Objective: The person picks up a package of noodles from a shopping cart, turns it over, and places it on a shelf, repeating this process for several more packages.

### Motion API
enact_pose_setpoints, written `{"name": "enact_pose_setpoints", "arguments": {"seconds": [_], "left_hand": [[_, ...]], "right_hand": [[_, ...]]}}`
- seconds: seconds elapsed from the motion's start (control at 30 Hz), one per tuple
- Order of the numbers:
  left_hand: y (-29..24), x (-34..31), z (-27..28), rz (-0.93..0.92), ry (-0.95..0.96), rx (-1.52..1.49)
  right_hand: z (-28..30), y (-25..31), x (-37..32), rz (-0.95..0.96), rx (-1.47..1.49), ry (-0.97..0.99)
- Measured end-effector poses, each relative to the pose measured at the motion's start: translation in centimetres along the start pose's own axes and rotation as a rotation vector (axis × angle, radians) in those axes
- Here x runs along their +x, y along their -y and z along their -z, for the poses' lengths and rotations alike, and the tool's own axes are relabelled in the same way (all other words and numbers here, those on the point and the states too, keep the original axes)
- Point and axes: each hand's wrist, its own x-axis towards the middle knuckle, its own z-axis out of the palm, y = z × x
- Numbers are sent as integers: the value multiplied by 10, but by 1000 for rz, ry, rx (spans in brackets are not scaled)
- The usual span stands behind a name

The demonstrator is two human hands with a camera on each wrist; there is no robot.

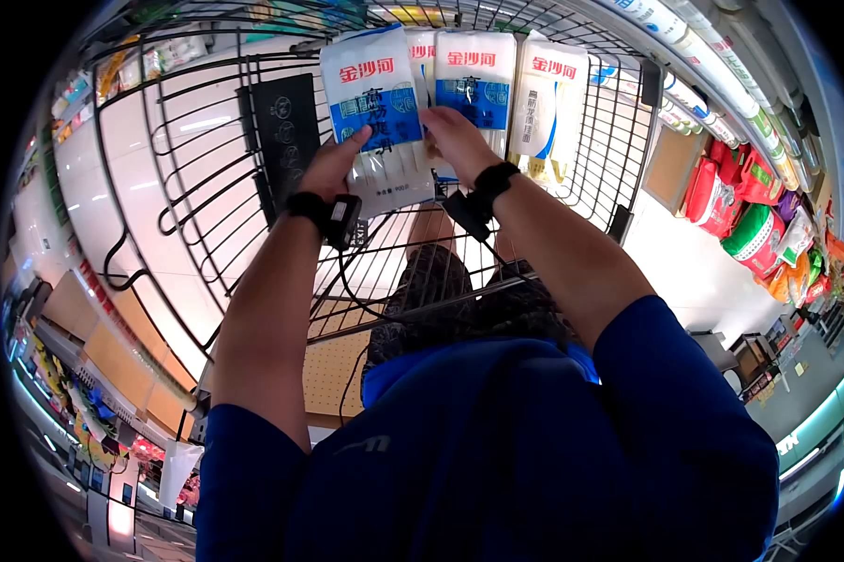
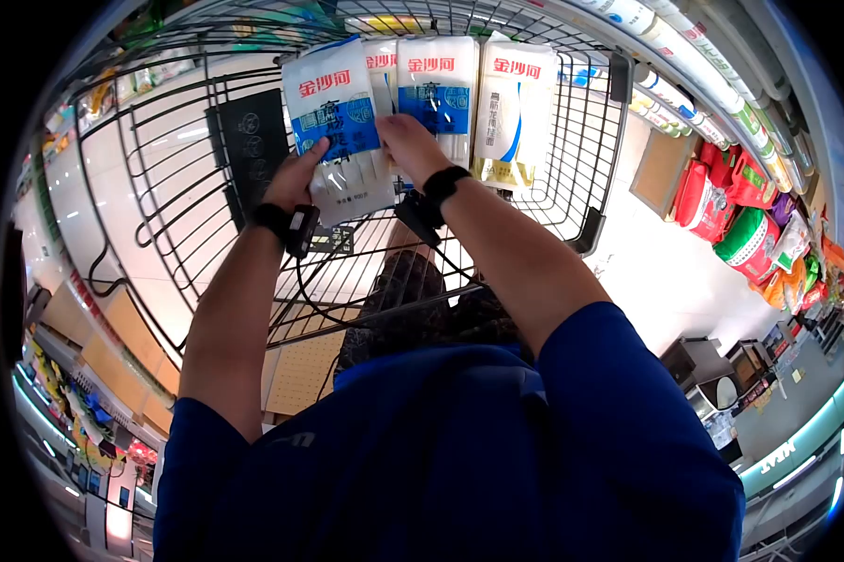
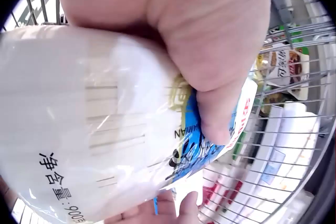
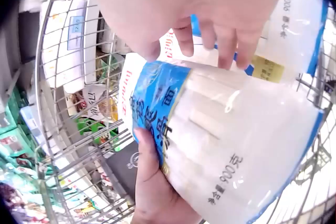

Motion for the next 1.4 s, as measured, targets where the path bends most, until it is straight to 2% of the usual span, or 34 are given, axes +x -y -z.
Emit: {"name": "enact_pose_setpoints", "arguments": {"seconds": [0.03, 0.1, 0.17, 0.2, 0.23, 0.3, 0.4, 0.57, 0.7, 0.77, 0.83, 0.87, 0.9, 0.97, 1.0, 1.03, 1.07, 1.1, 1.13, 1.2, 1.23, 1.3, 1.37, 1.4], "left_hand": [[-3, -13, -4, -14, 2, 10], [-14, -41, -18, -123, 14, 80], [-24, -81, -48, -160, 91, 45], [-28, -97, -62, -181, 118, 44], [-29, -113, -76, -194, 149, 43], [-34, -152, -109, -255, 256, 22], [-36, -197, -153, -340, 310, 90], [-19, -254, -235, -506, 393, 244], [22, -292, -311, -683, 437, 366], [49, -298, -356, -769, 523, 494], [90, -306, -403, -859, 537, 502], [114, -302, -425, -940, 605, 540], [134, -301, -451, -950, 620, 554], [165, -305, -498, -549, 873, 172], [171, -321, -515, -379, 993, 255], [177, -314, -533, -114, 1194, 107], [191, -307, -546, -97, 1193, 74], [208, -331, -569, -78, 1189, 40], [220, -334, -582, 27, 1226, -40], [237, -340, -597, 73, 1284, -78], [244, -344, -604, 117, 1343, -125], [248, -343, -615, 171, 1401, -165], [243, -337, -618, -121, 1285, 117], [239, -341, -612, -67, 1237, 213]], "right_hand": [[1, 13, -16, -105, 200, 133], [3, 29, -41, -181, 382, 203], [5, 46, -65, -117, 711, 355], [9, 61, -82, -134, 726, 334], [17, 75, -102, -139, 712, 317], [32, 100, -142, -21, 626, 317], [56, 140, -200, 137, 598, 333], [115, 171, -284, 280, 577, 283], [182, 163, -338, 437, 611, 275], [225, 156, -369, 524, 622, 220], [271, 147, -403, 649, 485, 74], [293, 142, -419, 708, 391, -9], [314, 140, -441, 728, 397, -17], [348, 143, -496, 835, 74, -142], [357, 140, -519, 914, 89, -76], [367, 139, -546, 952, -156, -100], [372, 134, -562, 1094, -391, -94], [377, 130, -574, 1225, -632, -86], [385, 129, -585, 1229, -631, -89], [400, 129, -603, 1386, -840, -234], [409, 129, -609, 1392, -842, -242], [427, 127, -620, 1296, -642, -52], [441, 121, -632, 1285, -613, -110], [448, 116, -633, 1174, -523, -201]]}}
